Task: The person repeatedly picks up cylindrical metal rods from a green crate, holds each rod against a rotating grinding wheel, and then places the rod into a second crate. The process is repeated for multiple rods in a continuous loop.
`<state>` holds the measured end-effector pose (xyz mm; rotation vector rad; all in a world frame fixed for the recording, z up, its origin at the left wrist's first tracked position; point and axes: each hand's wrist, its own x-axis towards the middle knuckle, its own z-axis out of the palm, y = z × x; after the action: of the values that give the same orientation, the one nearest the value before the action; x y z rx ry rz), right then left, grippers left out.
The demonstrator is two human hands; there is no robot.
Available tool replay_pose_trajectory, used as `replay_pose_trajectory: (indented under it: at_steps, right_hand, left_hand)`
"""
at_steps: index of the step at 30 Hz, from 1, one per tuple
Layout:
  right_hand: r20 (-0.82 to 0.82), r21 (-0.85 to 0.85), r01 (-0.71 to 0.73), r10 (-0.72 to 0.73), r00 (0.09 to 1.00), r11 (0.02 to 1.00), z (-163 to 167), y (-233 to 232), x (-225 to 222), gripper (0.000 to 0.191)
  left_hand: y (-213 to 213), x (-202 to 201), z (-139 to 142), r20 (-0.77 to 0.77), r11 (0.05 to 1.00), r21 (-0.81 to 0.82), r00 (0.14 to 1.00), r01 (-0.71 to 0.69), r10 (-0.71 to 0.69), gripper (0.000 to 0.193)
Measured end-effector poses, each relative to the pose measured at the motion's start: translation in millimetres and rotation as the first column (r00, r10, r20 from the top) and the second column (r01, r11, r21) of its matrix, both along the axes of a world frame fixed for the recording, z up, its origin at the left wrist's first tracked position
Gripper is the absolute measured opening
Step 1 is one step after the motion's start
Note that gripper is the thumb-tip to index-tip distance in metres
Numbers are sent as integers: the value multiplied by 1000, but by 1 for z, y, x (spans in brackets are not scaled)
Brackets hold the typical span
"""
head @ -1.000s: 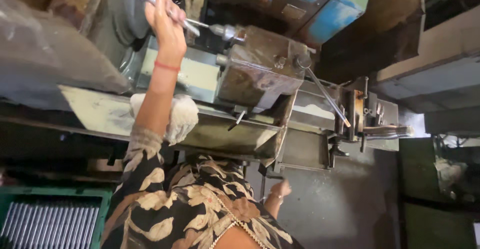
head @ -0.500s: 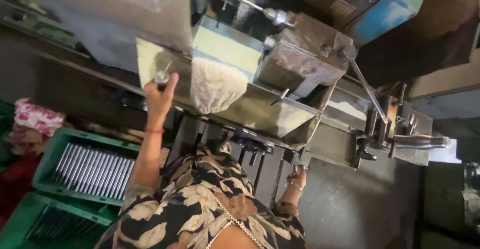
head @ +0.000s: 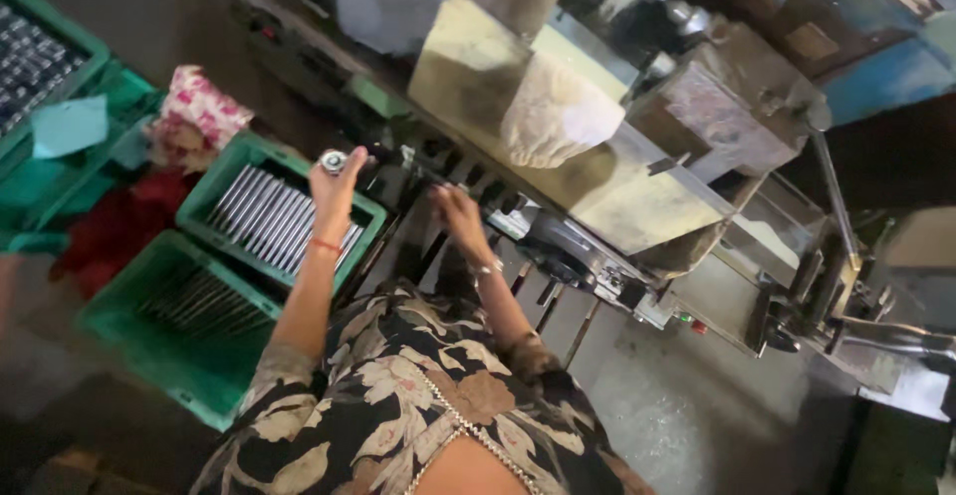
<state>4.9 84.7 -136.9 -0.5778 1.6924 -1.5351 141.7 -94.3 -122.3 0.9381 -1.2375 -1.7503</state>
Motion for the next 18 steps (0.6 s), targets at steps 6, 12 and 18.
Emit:
replay_pose_trajectory:
  at_steps: [6,12,18]
  right_hand:
    - [138,-260,-89,128,982,961,36,-75,84,34]
    - [8,-204,-29,31,999,979,51,-80,109,30]
    - [-41,-40,-159,157,987,987,54,-83,110,33]
  left_hand:
    - [13,29,21,-125,999,8,991,-45,45,47]
    - [15,59,35,-199,991,-100,978,-86,65,44]
    - [6,95,35,70,451,-890,954,-74,293,50]
